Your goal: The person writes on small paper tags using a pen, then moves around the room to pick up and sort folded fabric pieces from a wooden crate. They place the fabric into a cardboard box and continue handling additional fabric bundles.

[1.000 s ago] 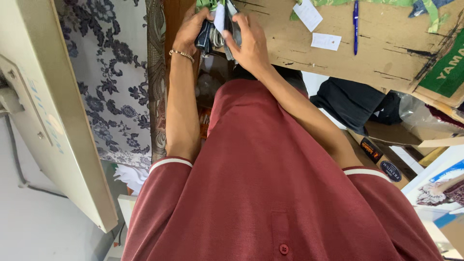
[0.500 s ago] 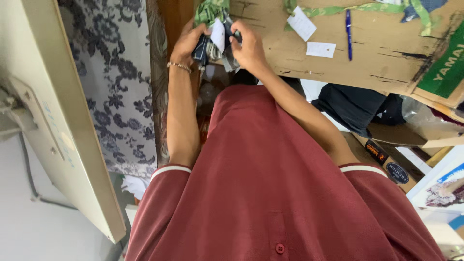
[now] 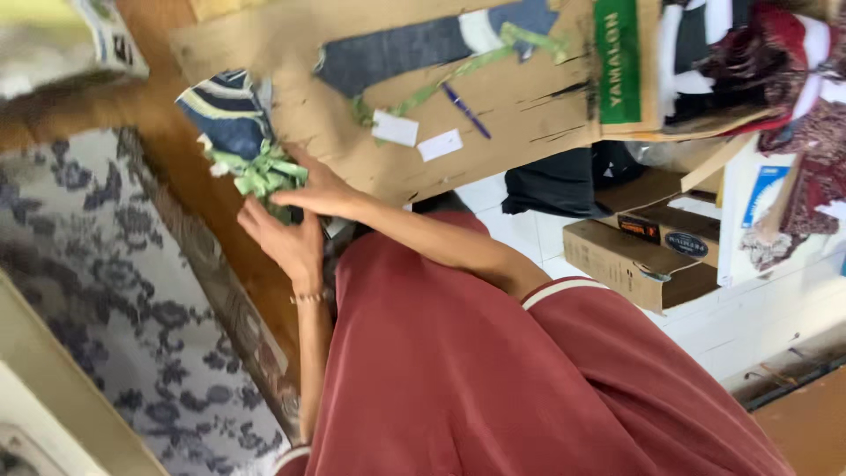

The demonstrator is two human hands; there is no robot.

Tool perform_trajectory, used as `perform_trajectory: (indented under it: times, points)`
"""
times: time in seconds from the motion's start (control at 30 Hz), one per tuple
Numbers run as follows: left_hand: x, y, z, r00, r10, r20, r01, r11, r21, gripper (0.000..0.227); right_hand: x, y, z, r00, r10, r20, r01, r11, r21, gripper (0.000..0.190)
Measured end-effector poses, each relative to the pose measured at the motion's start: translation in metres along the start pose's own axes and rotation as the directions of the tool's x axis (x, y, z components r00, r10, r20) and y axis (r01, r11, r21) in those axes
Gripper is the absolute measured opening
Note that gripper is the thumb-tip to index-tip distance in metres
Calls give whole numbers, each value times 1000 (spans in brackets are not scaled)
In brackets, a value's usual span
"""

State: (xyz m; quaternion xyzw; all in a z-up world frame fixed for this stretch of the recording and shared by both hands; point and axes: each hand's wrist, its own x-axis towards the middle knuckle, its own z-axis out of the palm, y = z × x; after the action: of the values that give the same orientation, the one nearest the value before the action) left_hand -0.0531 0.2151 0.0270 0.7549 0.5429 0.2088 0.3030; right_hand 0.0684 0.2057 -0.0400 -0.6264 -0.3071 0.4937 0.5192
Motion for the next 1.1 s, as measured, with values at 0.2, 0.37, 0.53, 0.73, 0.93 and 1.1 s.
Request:
perform_trajectory:
  times: [0.2,0.37,0.53,0.73,0.93,1.1]
  points:
    - [-22,97,-33,964,263,-26,-264,954,-142,86,-39,-90,-78,995,-49,88,29,976,218,92]
    - [-31,125,-21,987,152,46,-80,726,-683,90,-98,-158,-164,986,-39,160,2,975,221,93]
    - [-16,140,13,944,106,314,236,450,-861,82,-140,-184,-219,939,-45,340,53,999,-14,91]
    - [-32,226,55,908,19,419,417,-142,-898,58,-171,-158,-293,851,-188,490,150,982,117,59]
    - [-85,337,168,888,-68,454,418,-291,-861,47,-230,-109,-444,894,37,447,-174,947,268,74]
    - [-126,397,241,830,-122,544,512,-219,-831,39,-301,-58,-560,837,265,479,-409,884,226,75]
